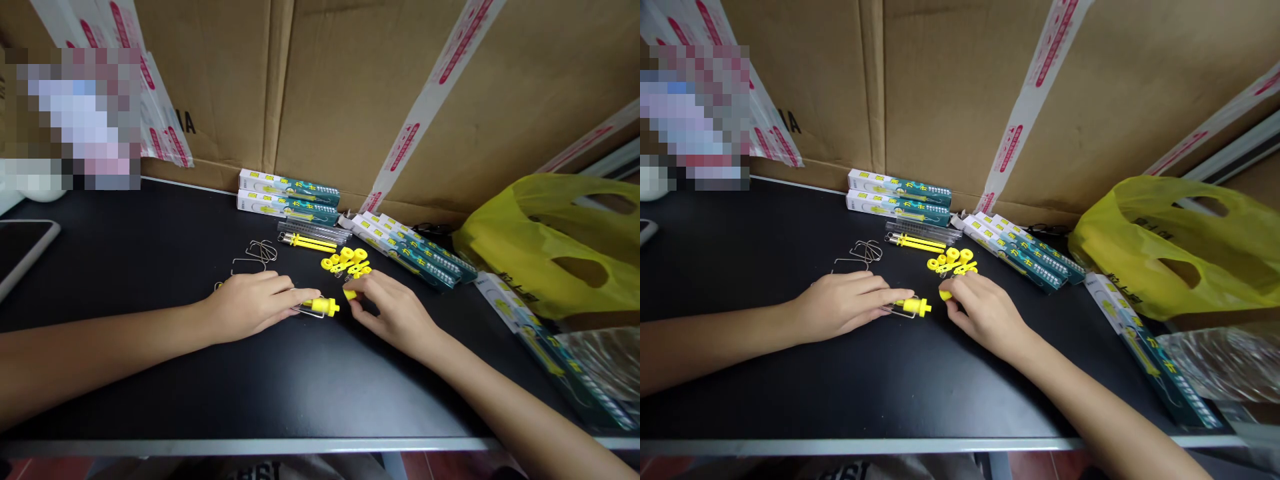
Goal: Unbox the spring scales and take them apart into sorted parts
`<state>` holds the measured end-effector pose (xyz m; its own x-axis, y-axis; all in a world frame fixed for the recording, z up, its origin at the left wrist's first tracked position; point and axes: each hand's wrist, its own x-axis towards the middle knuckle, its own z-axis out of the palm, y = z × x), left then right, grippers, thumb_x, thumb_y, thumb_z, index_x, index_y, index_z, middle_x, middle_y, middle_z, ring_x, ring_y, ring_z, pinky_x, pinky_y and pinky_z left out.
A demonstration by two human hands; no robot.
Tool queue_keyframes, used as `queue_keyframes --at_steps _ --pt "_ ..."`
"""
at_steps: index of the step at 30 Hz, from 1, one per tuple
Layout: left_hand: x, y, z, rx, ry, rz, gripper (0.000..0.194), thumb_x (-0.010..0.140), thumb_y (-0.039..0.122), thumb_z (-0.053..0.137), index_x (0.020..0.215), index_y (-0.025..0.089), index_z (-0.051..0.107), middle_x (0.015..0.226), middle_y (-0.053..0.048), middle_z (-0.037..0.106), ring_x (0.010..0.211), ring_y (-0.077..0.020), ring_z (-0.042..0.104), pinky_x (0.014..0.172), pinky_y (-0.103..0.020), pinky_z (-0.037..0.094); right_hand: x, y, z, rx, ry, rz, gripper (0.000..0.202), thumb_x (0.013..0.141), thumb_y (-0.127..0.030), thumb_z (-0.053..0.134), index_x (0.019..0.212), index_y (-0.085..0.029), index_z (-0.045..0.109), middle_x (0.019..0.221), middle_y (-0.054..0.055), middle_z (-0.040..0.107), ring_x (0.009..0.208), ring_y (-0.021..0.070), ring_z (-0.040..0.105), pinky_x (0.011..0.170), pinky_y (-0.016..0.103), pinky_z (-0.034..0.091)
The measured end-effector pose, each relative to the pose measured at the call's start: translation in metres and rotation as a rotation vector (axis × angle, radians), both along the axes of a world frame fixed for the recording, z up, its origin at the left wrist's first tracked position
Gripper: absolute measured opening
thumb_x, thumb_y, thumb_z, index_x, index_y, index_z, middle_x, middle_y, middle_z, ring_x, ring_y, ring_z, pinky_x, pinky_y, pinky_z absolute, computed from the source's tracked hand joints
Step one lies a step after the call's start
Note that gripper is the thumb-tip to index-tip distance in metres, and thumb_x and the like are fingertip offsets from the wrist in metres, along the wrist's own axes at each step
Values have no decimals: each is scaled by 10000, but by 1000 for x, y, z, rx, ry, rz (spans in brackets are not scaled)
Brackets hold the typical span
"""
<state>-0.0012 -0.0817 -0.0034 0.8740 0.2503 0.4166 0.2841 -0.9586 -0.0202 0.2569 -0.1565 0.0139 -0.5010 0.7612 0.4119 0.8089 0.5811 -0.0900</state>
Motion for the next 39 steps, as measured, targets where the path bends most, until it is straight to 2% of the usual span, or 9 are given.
queue_keyframes --at_steps 4,9,18,22,26,34,39 --pt "0 0 -1 -3 -2 1 342 977 307 399 1315 288 448 895 33 631 822 -109 572 727 -212 423 -2 0 -2 -51 -156 -23 195 841 -86 443 978 -180 545 854 80 628 791 208 573 701 338 485" --pt "0 0 -1 -9 0 1 342 977 300 400 1315 285 449 899 29 625 829 -107 566 729 -214 425 -6 -2 -4 -119 -128 -26 168 851 -130 473 993 -178 548 881 82 619 825 214 566 736 347 487" --pt "0 0 0 10 -5 -5 332 972 300 407 1299 281 465 882 22 619 811 -111 551 726 -214 424 -14 18 -13 5 -74 -44 41 899 -218 505 898 -193 538 859 80 618 804 218 540 692 341 429" --pt "0 1 -1 6 -8 -12 336 969 296 412 1302 282 455 888 19 618 811 -115 552 726 -215 423 -21 27 -12 7 -96 -105 72 879 -263 547 876 -191 546 883 78 591 818 224 499 703 349 396" --pt "0 1 -1 0 -4 -10 346 967 290 414 1312 286 442 901 20 616 811 -120 550 723 -219 429 -27 30 -12 -20 -92 -135 63 843 -245 570 857 -191 541 886 69 567 825 223 472 717 352 380" --pt "0 1 -1 9 -8 -10 338 962 290 428 1296 273 477 869 16 608 798 -113 551 714 -214 433 -22 35 -15 196 -269 -277 135 904 -272 479 900 -194 589 922 94 562 806 234 436 660 355 331" --pt "0 1 -2 -11 -1 -10 345 973 303 401 1314 285 454 898 20 617 817 -121 546 736 -226 426 -19 38 -16 202 -278 -286 188 894 -269 500 1031 -198 607 971 107 564 834 248 443 654 362 330"
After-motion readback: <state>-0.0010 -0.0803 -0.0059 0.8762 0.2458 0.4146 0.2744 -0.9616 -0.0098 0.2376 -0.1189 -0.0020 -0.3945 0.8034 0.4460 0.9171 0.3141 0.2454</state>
